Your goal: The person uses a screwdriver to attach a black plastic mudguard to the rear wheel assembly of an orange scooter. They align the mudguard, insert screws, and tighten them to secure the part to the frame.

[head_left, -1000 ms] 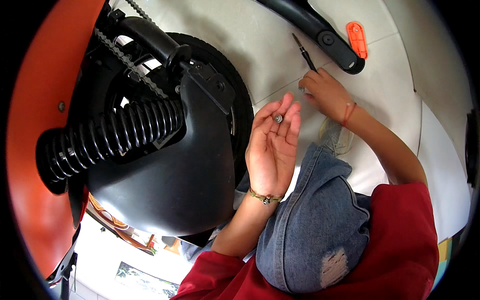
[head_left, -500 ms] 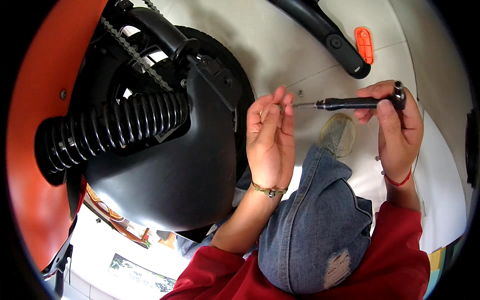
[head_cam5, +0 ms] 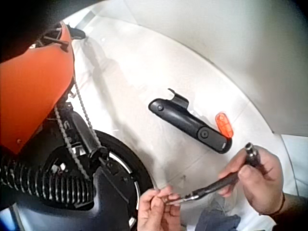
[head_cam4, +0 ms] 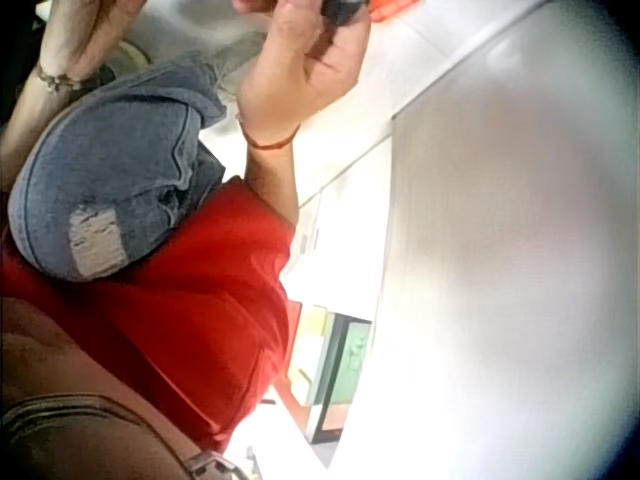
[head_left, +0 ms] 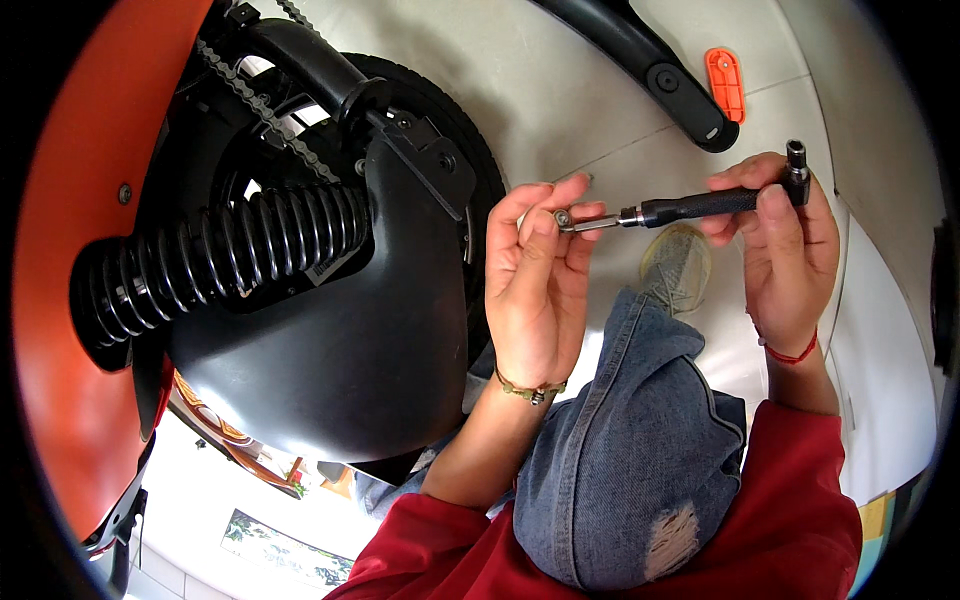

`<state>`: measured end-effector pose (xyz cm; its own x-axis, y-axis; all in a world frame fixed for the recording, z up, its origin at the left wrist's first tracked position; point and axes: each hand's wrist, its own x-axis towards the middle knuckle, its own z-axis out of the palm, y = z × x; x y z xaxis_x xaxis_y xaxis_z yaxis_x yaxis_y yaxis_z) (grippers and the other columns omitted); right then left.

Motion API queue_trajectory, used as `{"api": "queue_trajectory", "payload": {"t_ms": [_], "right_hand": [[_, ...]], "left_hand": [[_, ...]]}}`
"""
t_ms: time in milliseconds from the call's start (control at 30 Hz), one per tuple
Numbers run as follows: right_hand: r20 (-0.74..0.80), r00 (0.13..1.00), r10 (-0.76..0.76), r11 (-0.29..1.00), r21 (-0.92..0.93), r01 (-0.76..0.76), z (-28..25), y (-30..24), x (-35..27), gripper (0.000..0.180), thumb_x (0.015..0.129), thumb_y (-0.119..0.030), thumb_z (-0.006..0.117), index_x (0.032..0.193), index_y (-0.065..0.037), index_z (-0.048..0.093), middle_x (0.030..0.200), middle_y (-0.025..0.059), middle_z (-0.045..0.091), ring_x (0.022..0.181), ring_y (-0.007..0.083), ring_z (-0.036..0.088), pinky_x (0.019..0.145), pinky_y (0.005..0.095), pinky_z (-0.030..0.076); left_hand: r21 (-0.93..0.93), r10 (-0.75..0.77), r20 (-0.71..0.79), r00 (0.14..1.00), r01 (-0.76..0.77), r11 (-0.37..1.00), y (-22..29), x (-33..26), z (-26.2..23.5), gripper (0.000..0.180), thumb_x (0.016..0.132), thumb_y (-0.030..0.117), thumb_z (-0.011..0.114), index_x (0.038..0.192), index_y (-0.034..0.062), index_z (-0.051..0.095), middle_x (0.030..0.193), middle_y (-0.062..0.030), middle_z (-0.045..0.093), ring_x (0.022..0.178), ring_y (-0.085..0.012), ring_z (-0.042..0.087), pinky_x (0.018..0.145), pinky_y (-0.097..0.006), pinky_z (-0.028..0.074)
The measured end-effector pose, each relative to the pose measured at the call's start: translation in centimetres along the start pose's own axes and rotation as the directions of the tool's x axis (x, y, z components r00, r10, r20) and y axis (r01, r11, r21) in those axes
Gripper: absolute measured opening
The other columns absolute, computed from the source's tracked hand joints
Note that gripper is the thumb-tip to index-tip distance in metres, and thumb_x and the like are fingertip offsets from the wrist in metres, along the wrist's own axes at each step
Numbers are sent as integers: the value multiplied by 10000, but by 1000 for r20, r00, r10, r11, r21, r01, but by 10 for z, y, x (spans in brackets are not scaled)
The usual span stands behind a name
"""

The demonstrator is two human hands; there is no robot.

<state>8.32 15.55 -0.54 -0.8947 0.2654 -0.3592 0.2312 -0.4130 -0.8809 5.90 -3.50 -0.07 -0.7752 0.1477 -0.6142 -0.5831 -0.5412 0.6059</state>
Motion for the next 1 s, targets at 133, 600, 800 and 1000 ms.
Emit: {"api": "queue_trajectory", "payload": {"t_ms": [133,600,800,1000], "right_hand": [[0,998,-66,998,25,66,-1,2,2,203,976,-158,488,1043,25,545,979,175,655,737,167,657,662,260,531],[239,951,-197,933,-254,257,-3,-5,1,190,813,-4,677,973,40,585,950,183,654,791,183,669,682,259,533],[311,930,-195,856,-409,316,-6,-15,1,189,806,-16,701,970,37,623,880,153,692,814,158,679,673,232,515],[43,999,-8,982,-187,16,1,1,3,161,932,-67,546,1043,48,562,785,132,680,649,128,639,591,223,493]], "left_hand": [[11,6,25,1000,-6,1000,1,0,0,222,989,119,445,1203,87,493,1254,-97,564,1093,-189,565,944,-317,467],[125,93,-91,991,-82,989,3,5,8,252,988,144,463,1235,96,478,1323,-78,528,1200,-187,511,994,-310,408],[8,49,-126,991,-48,999,8,13,16,405,985,117,453,1377,60,371,1394,-70,468,1233,-160,486,1036,-303,392],[-221,-62,-94,994,40,975,10,17,22,470,994,165,447,1437,102,306,1469,-25,371,1343,-153,353,1122,-320,296]]}}
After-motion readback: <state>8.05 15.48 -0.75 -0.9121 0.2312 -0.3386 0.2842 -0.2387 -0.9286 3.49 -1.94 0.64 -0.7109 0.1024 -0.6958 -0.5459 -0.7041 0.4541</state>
